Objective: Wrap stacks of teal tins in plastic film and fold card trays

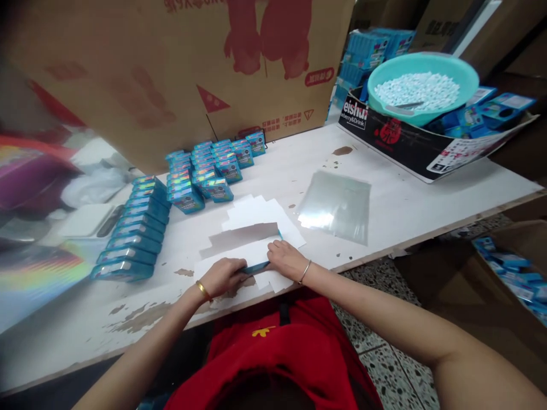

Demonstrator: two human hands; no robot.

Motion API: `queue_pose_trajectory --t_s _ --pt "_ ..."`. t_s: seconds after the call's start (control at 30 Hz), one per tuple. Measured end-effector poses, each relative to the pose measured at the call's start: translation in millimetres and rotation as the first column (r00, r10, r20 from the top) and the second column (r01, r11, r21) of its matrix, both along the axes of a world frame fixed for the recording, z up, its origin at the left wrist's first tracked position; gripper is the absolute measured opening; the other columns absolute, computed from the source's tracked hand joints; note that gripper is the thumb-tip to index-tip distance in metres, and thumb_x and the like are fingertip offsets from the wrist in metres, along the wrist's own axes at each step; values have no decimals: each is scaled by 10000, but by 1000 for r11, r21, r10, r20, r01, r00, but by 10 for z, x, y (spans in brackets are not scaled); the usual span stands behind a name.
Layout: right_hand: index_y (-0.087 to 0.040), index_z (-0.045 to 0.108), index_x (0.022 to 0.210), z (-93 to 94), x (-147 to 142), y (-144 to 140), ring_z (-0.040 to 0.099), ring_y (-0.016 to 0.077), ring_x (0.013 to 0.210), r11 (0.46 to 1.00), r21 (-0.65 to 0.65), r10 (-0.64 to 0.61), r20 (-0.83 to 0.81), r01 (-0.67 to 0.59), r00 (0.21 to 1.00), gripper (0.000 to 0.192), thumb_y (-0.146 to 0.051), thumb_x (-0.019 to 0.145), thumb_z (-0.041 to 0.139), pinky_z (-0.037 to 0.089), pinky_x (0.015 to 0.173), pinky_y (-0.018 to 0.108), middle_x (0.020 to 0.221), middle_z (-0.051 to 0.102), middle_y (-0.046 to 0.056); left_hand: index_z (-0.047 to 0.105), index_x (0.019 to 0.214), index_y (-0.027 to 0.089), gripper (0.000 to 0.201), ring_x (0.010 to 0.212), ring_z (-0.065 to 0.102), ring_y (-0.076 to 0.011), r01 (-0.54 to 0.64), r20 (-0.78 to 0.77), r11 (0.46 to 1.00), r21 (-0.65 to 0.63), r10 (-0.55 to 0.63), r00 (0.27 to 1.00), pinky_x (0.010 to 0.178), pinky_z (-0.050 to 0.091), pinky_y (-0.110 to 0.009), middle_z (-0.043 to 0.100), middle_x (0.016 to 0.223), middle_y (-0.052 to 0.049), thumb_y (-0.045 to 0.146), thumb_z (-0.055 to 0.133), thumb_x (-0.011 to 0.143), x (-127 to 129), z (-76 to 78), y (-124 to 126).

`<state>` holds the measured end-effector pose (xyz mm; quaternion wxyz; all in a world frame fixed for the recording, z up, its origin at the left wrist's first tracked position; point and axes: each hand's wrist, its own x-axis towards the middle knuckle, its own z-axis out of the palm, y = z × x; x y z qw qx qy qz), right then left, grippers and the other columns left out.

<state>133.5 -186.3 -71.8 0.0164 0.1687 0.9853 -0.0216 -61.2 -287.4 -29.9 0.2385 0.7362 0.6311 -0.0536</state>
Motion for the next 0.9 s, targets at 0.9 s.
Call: queue_pose_trajectory --t_s 0.9 --pt "-182 439 1293 -21 250 -322 560 261 1004 228 -952 -939 -160 203 304 646 -501 757 612 480 838 409 1172 573 123 573 917 190 252 753 477 -211 171 -273 914 368 -70 960 660 331 -344 550 837 -79 148 324 931 313 -116 -429"
